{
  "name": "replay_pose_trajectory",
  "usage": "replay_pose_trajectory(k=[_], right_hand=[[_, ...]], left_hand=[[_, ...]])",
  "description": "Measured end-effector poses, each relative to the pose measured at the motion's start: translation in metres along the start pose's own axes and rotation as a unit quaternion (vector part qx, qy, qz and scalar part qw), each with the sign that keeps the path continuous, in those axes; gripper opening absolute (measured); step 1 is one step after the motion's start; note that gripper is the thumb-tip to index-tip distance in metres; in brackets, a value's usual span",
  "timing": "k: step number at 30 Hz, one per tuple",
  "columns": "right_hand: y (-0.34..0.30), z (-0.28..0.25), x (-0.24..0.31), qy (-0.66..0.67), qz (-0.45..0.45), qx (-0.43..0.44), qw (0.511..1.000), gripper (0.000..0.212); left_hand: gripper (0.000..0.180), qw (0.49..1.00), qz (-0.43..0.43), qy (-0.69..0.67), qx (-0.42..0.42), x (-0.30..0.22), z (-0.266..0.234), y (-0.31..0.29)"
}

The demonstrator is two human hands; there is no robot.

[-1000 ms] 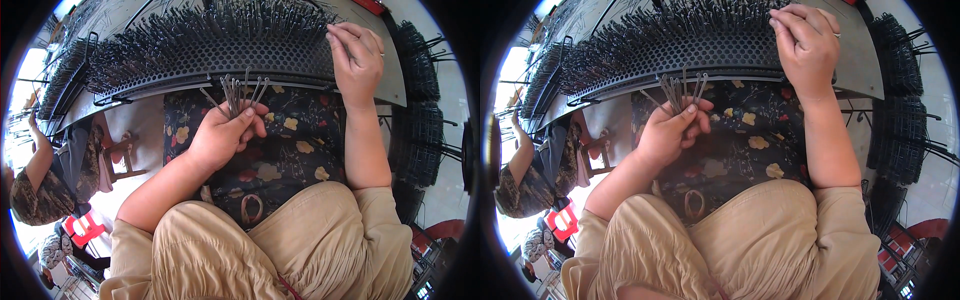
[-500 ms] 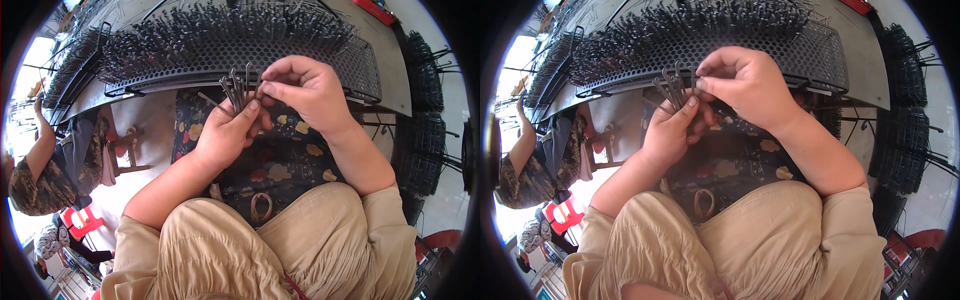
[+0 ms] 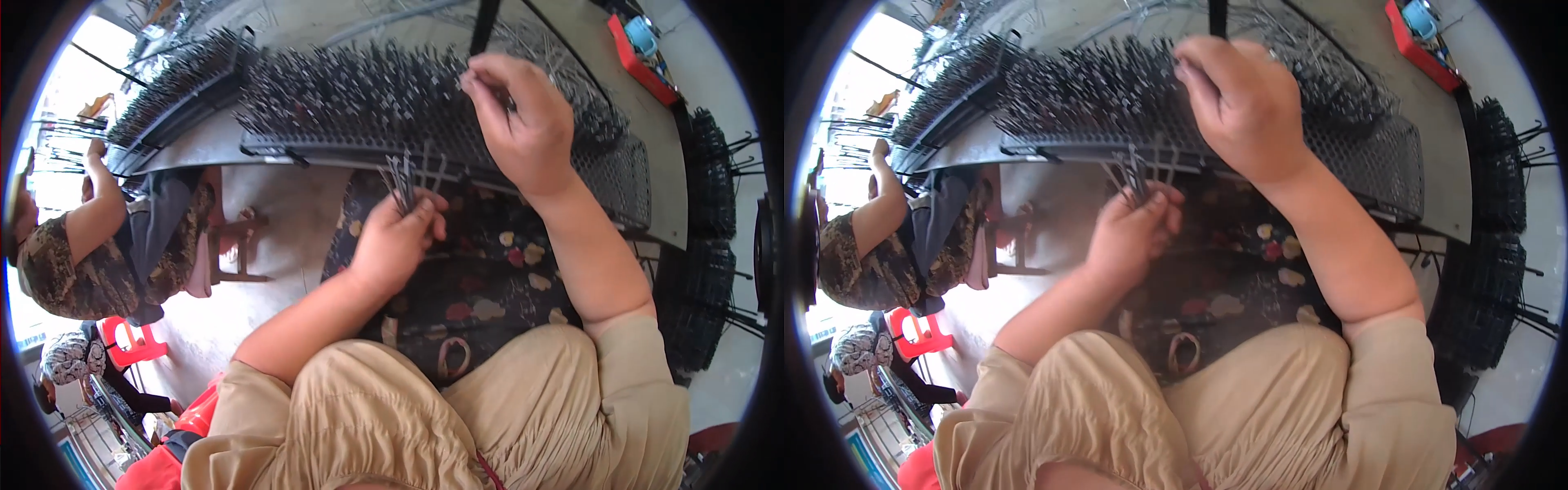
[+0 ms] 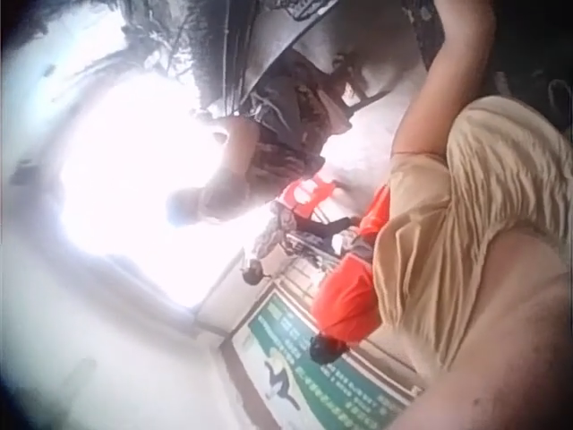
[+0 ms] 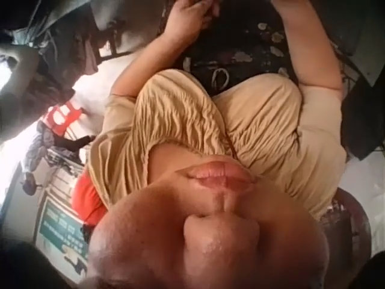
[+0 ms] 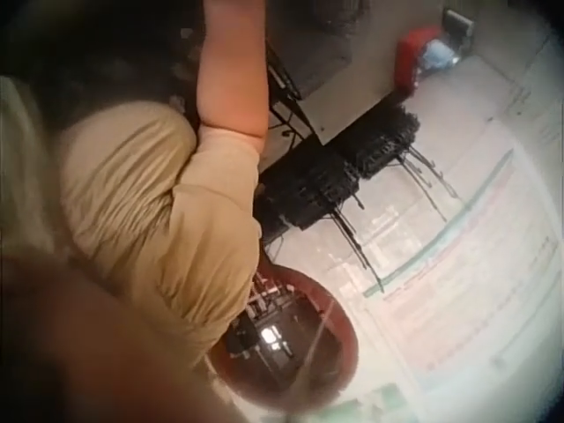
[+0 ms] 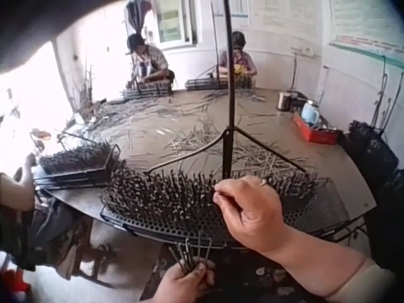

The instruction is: Inserting thin metal pins into a perforated grid component at an assembly workbench.

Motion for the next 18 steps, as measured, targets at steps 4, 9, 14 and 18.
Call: replay_pose_trajectory(k=[4, 9, 14, 18], right_hand=[[0.006, 0.001, 0.003, 0.001, -0.006, 0.011, 1.0, 0.022], [0.003, 0.012, 0.002, 0.003, 0.0, 0.057, 0.998, 0.023], [0.006, 0.014, 0.014, -0.05, -0.021, 0.08, 0.995, 0.021], [-0.006, 0.02, 0.024, -0.089, -0.027, 0.133, 0.987, 0.018]], left_hand=[[0.015, 1.0, 0.001, 0.014, 0.018, -0.004, 0.002, 0.003], [0.015, 1.0, -0.012, 0.008, 0.027, -0.006, 0.004, 0.005], [0.015, 0.998, -0.031, -0.033, 0.051, -0.006, 0.004, 0.006], [0.015, 0.994, -0.025, -0.078, 0.069, -0.009, 0.006, 0.003]])
Point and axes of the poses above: each hand's wrist, its own y-axis towards the middle knuckle, its own z-axis out of the palm, x = y × z, the point moved 8 cm from there along y, towards the middle knuckle
